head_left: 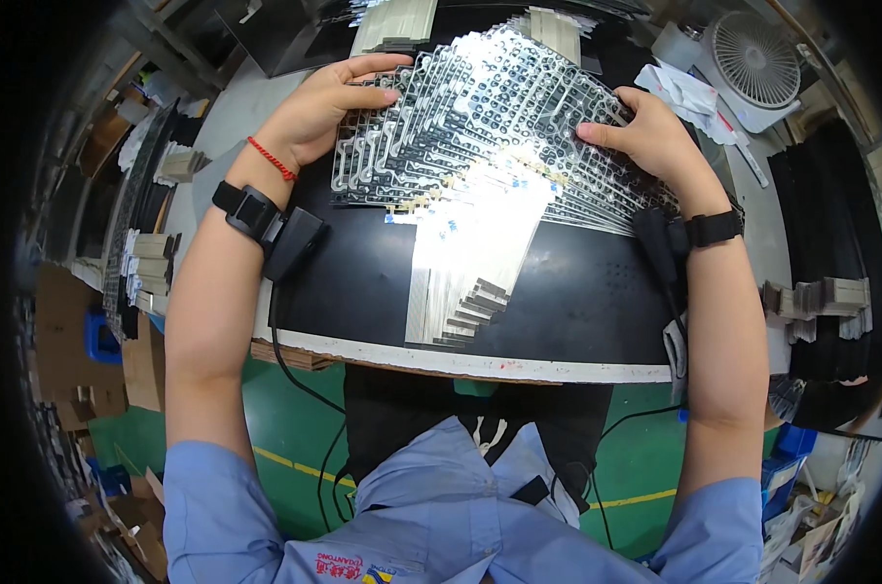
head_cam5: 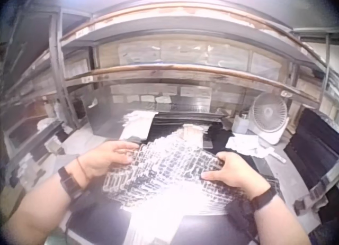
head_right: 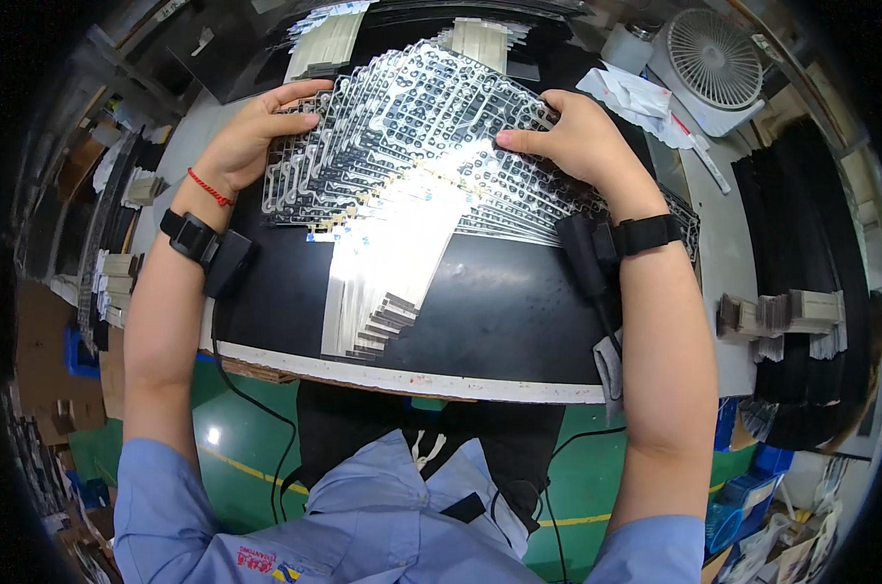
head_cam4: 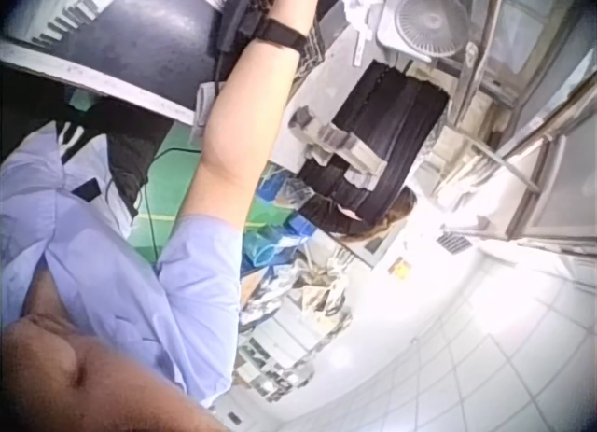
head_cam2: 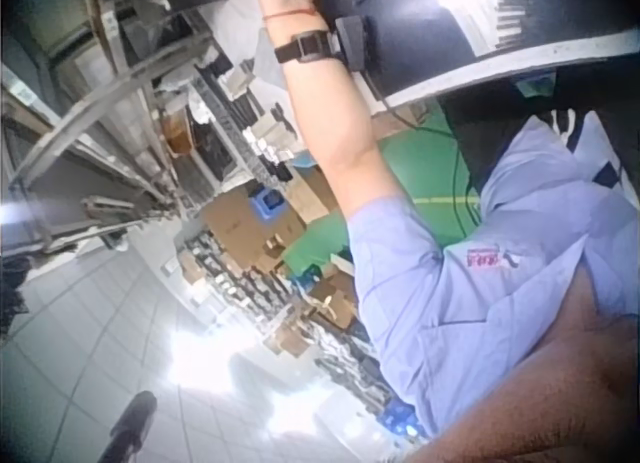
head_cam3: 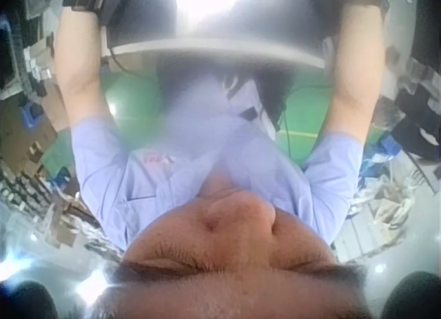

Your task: Sort and organize keyboard membrane circuits at a workstation.

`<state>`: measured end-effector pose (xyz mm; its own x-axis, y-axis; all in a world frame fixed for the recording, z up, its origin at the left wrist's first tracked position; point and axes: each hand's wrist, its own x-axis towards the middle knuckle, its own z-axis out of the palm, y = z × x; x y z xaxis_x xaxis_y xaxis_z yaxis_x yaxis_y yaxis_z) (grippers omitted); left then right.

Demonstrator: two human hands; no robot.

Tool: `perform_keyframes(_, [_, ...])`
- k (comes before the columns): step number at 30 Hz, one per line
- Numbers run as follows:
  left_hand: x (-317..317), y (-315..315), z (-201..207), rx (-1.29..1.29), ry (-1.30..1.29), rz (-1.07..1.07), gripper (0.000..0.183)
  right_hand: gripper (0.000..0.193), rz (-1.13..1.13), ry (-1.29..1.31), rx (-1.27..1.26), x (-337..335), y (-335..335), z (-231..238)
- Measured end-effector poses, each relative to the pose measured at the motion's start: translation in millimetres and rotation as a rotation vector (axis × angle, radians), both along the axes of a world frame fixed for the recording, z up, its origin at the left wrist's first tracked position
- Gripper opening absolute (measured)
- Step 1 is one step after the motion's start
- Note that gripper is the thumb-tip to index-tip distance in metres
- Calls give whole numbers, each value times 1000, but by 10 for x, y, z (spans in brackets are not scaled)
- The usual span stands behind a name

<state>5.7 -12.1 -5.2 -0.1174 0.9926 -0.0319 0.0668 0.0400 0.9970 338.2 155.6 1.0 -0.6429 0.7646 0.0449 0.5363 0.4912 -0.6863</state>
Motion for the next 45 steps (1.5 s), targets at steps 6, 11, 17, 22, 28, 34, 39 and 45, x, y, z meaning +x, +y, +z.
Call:
perform_keyframes(6, [35,7,3,-47,-99,30,43,59,-4,-36,26,13,55,-5])
perform_keyframes(11, [37,17,-29,-72,-118,33,38,68,-27,-58,36,-5,89,-41])
perform_keyframes(17, [283,57,-13,-82,-178,167,33,68,-22,-19,152,-121,-36,-32])
perform_keyframes(22, [616,78,44,43,-22,169,30,71,104,65,165,-440,-340,-93])
perform_keyframes(28, [466,6,93,47,-14,35,49,67,30,181,184,-393,-465,85])
perform_keyframes(34, [553,109,115,179,-195,-29,34,75,-61,183,690,-254,-455,129])
perform_keyframes(39, [61,366,388,235,-328,100,25,58,-190,336,1100,-188,-501,326])
perform_keyframes(45, [-549,931,714,197,-401,348,38,46,-151,364,1016,-169,-375,204])
